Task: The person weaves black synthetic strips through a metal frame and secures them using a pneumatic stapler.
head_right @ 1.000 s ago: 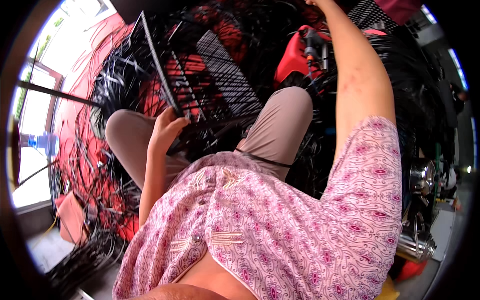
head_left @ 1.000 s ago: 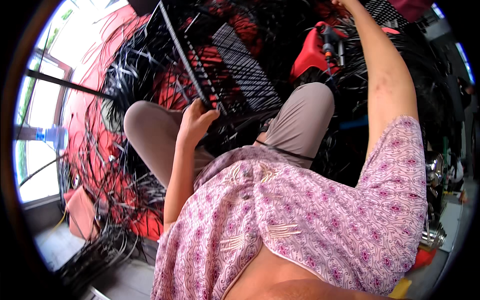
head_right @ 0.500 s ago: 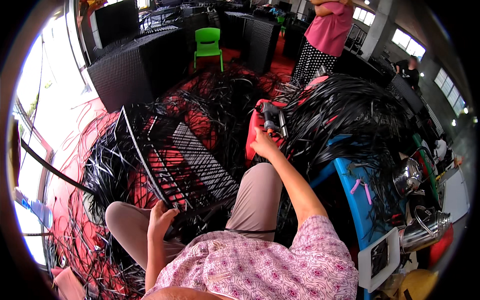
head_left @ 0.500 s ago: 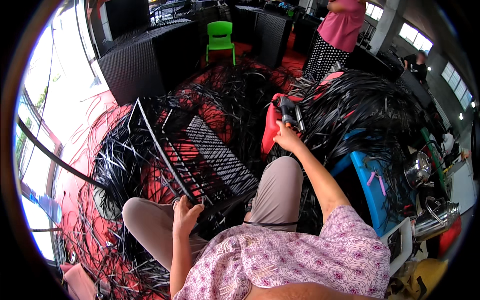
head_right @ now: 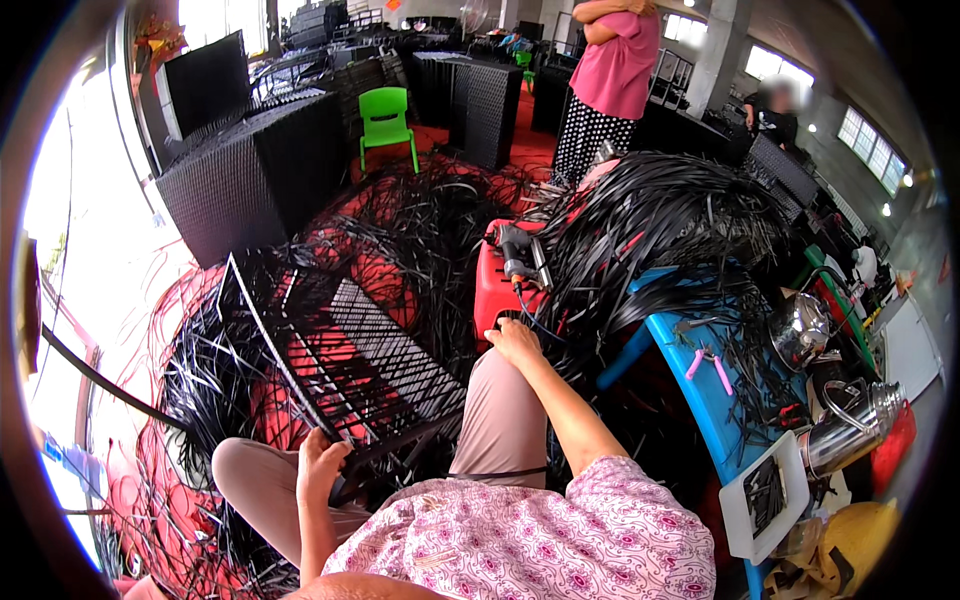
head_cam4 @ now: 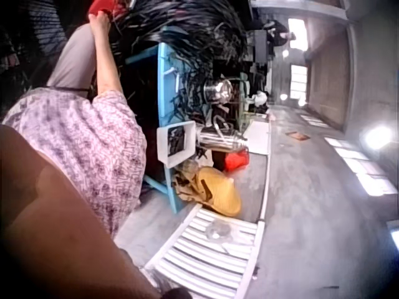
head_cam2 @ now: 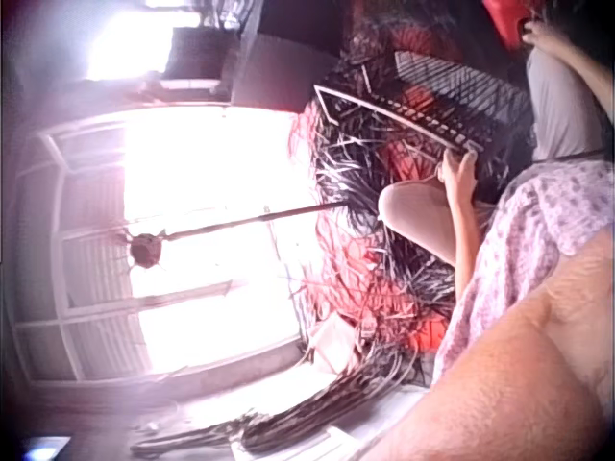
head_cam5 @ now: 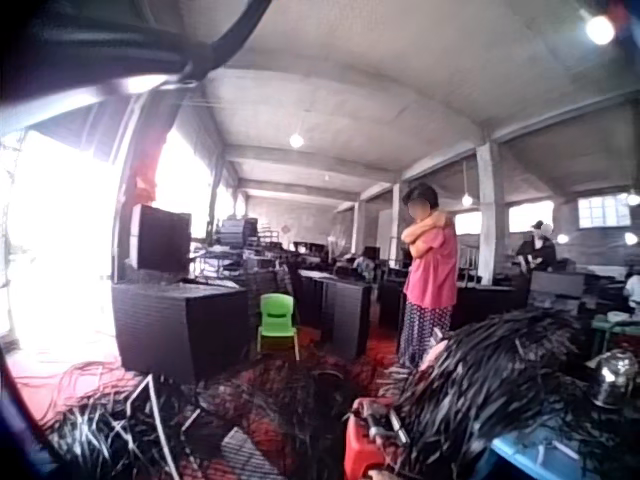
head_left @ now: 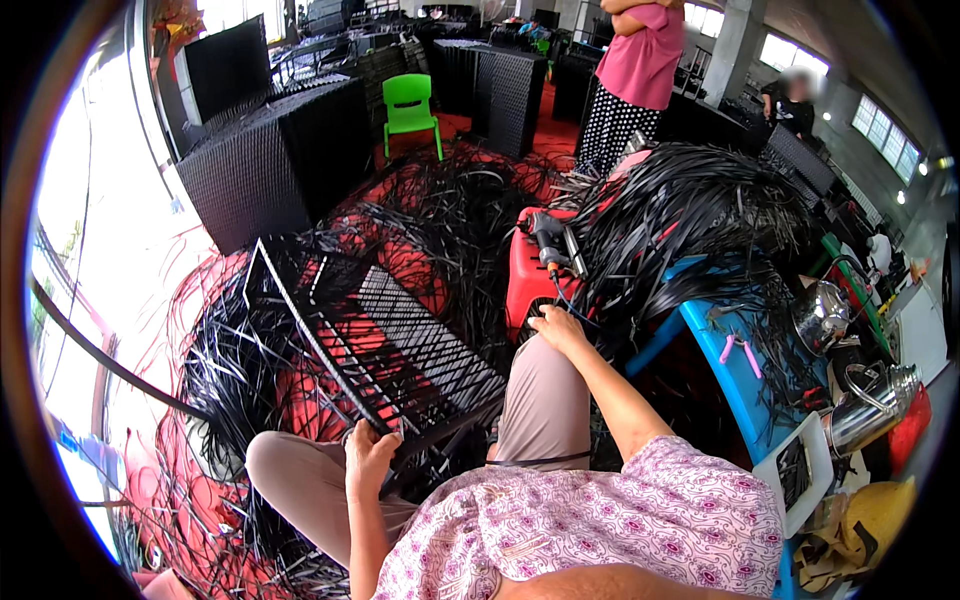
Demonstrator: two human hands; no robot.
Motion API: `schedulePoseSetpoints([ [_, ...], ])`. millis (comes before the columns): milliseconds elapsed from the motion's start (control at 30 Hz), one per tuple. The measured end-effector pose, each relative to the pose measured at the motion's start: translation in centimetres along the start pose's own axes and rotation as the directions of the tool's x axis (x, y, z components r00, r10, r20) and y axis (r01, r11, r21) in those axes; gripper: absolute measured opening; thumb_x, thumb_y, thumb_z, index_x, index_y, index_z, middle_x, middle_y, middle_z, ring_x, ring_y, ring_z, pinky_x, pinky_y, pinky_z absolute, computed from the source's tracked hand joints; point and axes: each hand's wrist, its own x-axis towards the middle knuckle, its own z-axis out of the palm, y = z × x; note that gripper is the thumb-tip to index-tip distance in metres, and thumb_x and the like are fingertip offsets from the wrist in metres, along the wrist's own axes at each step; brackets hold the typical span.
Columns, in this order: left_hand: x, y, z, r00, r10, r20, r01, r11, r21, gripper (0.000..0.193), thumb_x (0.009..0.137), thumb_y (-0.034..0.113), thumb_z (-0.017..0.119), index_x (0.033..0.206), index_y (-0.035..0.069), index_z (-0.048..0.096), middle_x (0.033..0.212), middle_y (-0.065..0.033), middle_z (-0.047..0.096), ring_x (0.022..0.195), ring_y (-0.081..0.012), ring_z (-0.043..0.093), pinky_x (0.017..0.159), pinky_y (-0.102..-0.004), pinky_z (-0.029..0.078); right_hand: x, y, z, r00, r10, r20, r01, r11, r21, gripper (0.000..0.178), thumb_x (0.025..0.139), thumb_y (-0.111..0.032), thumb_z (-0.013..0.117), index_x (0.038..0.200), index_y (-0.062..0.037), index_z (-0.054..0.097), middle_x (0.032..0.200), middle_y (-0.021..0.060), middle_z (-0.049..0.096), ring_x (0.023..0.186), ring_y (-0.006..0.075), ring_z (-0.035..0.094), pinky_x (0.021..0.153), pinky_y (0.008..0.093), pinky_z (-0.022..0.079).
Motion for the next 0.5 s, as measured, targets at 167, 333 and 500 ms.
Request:
schedulePoseSetpoints([
  [167,-0.1,0.6,0.0,1.000,-0.015,-0.011,0.016,0.995,0.100,0.027,0.074,0.019,0.075,0.079,-0.001,0.059,0.065,-0.0088,0.064,0.058,-0.0191,0.062,0.060,-0.0349,0.050,0.0,-0.3,0.9,0.989,-0.035,-0.141,0.035,0.999,-0.001,0.056,0.092,-0.044,0.063,0.128,-0.0018,0.065,0.126,0.0232,0.067,0.120,0.0363,0.064,0.102,0.0470,0.050],
  [333,-0.1,1.0,0.3,1.000,0.000,-0.013,0.001,0.999,0.049,0.025,0.074,0.019,0.075,0.079,0.000,0.060,0.065,-0.0075,0.062,0.057,-0.0181,0.060,0.058,-0.0343,0.049,-0.1,-1.4,0.9,0.983,-0.070,-0.170,0.069,0.998,-0.010,0.048,0.090,-0.041,0.063,0.118,-0.0025,0.069,0.118,0.0221,0.070,0.114,0.0345,0.067,0.099,0.0461,0.052],
  [500,0.1,-0.1,0.0,0.999,0.021,0.034,-0.018,0.995,-0.096,0.023,0.076,0.014,0.074,0.088,-0.002,0.062,0.069,-0.0040,0.062,0.058,-0.0132,0.057,0.055,-0.0304,0.047,-0.3,-2.7,1.6,0.978,-0.123,-0.170,0.125,0.992,0.000,0.044,0.089,-0.033,0.061,0.117,0.0001,0.070,0.117,0.0215,0.071,0.112,0.0344,0.067,0.098,0.0452,0.051],
])
